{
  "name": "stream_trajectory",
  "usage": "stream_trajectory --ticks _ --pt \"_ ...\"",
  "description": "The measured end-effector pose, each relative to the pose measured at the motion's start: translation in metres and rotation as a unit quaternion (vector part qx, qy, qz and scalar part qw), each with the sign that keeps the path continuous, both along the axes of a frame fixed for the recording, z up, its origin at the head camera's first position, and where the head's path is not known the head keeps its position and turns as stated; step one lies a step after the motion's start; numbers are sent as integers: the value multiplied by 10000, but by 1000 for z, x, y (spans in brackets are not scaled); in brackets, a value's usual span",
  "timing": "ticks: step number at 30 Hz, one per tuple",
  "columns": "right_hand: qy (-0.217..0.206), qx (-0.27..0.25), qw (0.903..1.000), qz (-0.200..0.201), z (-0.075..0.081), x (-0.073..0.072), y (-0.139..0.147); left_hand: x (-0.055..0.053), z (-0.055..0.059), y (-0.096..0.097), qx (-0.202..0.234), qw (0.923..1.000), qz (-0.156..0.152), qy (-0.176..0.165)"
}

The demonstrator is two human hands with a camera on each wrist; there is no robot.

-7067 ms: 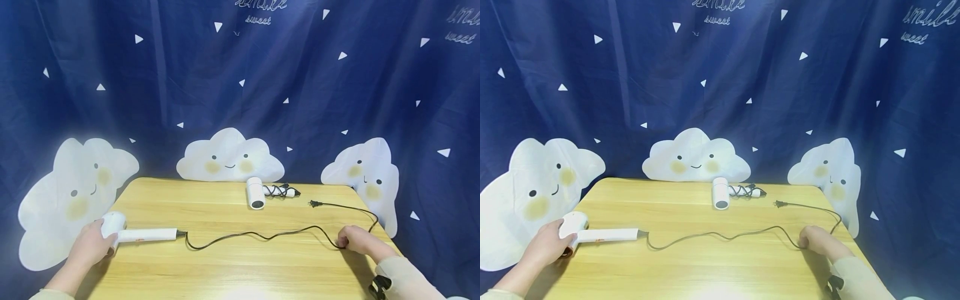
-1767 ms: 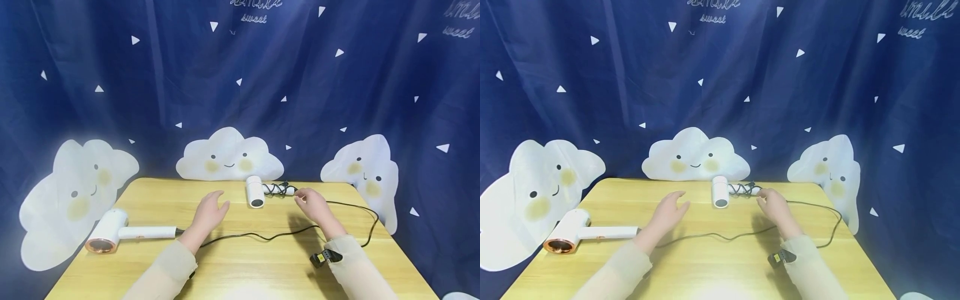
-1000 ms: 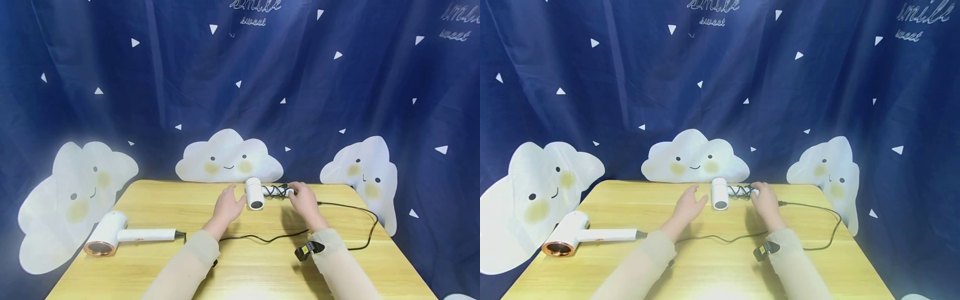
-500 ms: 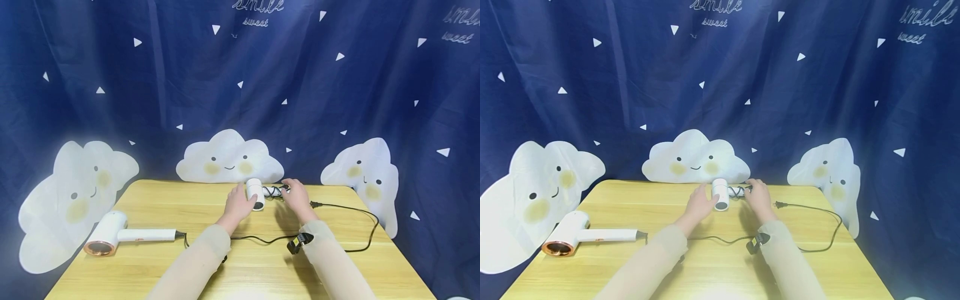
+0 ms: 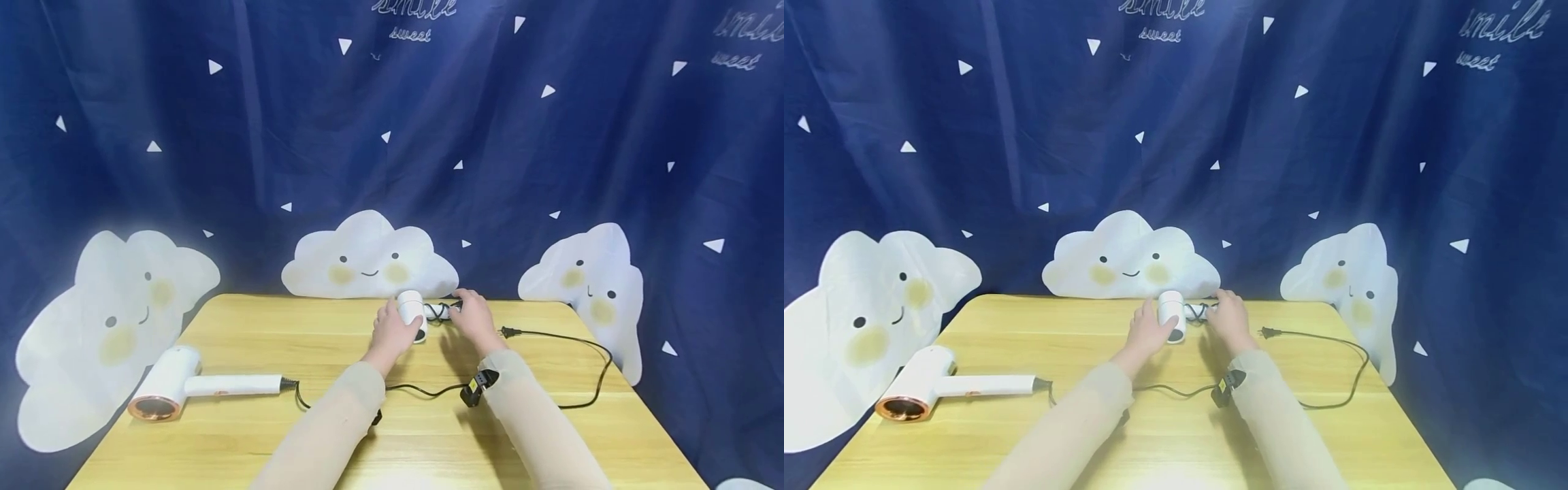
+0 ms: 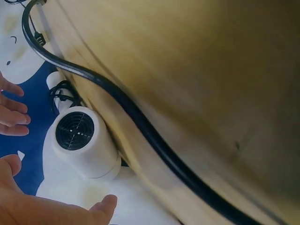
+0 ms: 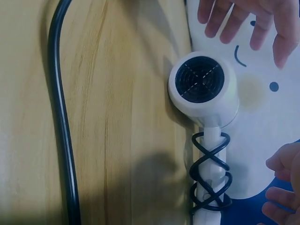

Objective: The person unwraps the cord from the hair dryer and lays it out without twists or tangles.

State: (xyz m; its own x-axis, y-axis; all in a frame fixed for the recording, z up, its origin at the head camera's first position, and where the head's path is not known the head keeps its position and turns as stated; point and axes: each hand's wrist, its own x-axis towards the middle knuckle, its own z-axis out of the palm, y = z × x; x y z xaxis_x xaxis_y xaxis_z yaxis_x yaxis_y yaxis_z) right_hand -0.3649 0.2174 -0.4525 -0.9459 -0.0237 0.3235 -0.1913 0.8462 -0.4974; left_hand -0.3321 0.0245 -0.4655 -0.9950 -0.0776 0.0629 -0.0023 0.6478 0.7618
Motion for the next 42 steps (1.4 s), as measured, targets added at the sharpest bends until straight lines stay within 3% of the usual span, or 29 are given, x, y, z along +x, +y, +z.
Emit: stream_trajectory --ticks 12,24,34,42 --pt "-429 236 9988 -52 -15 -14 -3 -4 -5 13 212 9991 221 -288" --pt "-771 269 9964 -222 -25 -21 -2 -12 -20 15 101 9987 269 -415" --pt "-906 578 9936 -343 -27 -24 -5 -12 -14 19 134 9981 271 -538" --pt "-1187 640 9901 -384 -26 -25 -3 -19 -19 17 100 9987 226 -447"
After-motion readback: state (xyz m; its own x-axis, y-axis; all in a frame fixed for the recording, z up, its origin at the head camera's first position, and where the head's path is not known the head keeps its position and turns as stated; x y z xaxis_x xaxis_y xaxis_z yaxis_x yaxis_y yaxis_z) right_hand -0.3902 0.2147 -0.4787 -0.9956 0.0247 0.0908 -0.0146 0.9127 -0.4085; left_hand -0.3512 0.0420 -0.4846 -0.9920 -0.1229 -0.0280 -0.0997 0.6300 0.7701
